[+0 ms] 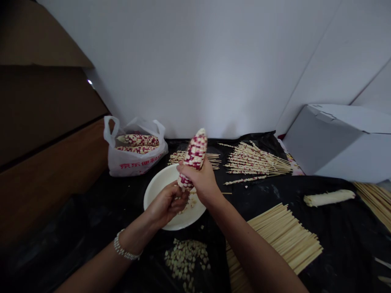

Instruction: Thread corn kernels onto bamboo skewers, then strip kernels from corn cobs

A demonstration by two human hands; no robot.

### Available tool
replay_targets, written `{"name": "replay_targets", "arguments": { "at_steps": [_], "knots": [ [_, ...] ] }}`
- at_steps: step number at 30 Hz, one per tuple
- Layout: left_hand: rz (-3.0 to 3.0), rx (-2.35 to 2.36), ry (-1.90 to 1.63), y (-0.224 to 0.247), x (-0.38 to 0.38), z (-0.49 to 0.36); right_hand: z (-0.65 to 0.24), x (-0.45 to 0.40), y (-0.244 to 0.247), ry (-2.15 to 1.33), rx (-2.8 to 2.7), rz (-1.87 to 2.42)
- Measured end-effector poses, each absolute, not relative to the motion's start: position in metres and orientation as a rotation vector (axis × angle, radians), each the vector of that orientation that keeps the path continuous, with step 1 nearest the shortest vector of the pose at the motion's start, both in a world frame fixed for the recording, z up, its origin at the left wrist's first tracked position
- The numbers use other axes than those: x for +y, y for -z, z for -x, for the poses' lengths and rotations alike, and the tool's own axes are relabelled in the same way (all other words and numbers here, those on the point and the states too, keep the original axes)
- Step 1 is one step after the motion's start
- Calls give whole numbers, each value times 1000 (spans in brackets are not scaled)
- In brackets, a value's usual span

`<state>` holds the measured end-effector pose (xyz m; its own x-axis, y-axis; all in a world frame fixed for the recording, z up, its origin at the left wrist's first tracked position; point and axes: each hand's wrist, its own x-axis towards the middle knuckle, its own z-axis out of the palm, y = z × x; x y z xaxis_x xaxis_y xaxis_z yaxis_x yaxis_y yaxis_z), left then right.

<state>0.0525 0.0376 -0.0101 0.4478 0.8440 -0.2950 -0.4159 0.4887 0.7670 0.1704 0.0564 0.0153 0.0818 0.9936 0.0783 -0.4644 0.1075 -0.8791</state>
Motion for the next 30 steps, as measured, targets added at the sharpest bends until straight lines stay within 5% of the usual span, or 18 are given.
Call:
{"name": "replay_targets", "arguments": {
  "at_steps": [30],
  "knots": [
    [-893, 761, -842, 5, 34, -54, -176, 62, -14, -1245, -794, 864]
  ]
}}
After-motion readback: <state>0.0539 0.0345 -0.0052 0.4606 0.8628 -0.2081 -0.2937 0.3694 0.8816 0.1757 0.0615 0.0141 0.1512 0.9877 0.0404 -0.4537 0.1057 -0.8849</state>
